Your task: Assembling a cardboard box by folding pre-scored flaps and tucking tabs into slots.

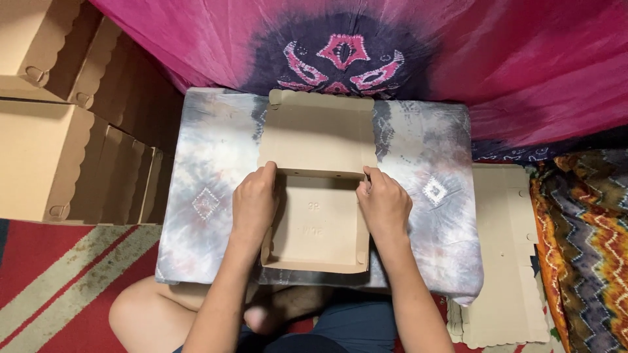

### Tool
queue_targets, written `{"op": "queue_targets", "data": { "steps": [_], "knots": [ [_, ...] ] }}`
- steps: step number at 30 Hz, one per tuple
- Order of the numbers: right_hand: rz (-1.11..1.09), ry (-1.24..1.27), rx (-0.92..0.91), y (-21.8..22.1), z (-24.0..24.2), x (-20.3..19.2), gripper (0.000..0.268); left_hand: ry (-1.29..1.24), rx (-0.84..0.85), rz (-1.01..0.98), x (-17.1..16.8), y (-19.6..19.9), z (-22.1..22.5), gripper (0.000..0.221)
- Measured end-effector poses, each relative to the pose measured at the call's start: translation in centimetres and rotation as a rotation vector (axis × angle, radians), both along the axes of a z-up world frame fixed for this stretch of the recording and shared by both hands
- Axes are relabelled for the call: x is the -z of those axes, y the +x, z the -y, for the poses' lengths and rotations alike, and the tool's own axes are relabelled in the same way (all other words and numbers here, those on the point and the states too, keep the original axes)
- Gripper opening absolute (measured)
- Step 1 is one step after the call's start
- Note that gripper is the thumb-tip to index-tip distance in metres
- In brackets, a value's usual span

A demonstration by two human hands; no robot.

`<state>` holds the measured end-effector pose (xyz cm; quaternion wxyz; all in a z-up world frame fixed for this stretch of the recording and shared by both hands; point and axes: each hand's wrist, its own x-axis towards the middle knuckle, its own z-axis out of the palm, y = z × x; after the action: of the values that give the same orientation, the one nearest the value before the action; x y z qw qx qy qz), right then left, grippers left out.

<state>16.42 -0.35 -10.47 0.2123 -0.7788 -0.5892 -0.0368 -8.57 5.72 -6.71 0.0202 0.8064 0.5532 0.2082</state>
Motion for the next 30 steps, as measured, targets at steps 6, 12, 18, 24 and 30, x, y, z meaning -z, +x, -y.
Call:
{"op": "queue_targets", "data": {
  "steps": [6, 12, 18, 24, 30],
  "knots": [
    [-0.097, -0.027, -0.059, -0.2, -0.3, -0.3, 0.02, -0.065, 0.033, 0.044, -0.5, 0.1, -0.3, 0.02],
    [-0.073, -0.048, -0.058, 0.1, -0.7, 0.2, 0.026, -0.07, 0.018, 0.031, -0.9, 0.4, -0.5, 0.023],
    [-0.062, -0.276, 0.052, -1.4, -0.2, -4.0, 0.034, -0.085, 0.004, -0.005, -1.0, 0.6, -0.2, 0.023],
    [-0.113, -0.282, 0.01, -0.7, -0.8, -2.8, 0.022, -0.087, 0.008, -0.04, -0.4, 0.6, -0.4, 0.024],
    [-0.155, -0.269, 0.011, -0.9, 0.1, -3.8, 0.027, -0.189, 0.005, 0.024, -0.6, 0.1, -0.2, 0.018]
  ]
}}
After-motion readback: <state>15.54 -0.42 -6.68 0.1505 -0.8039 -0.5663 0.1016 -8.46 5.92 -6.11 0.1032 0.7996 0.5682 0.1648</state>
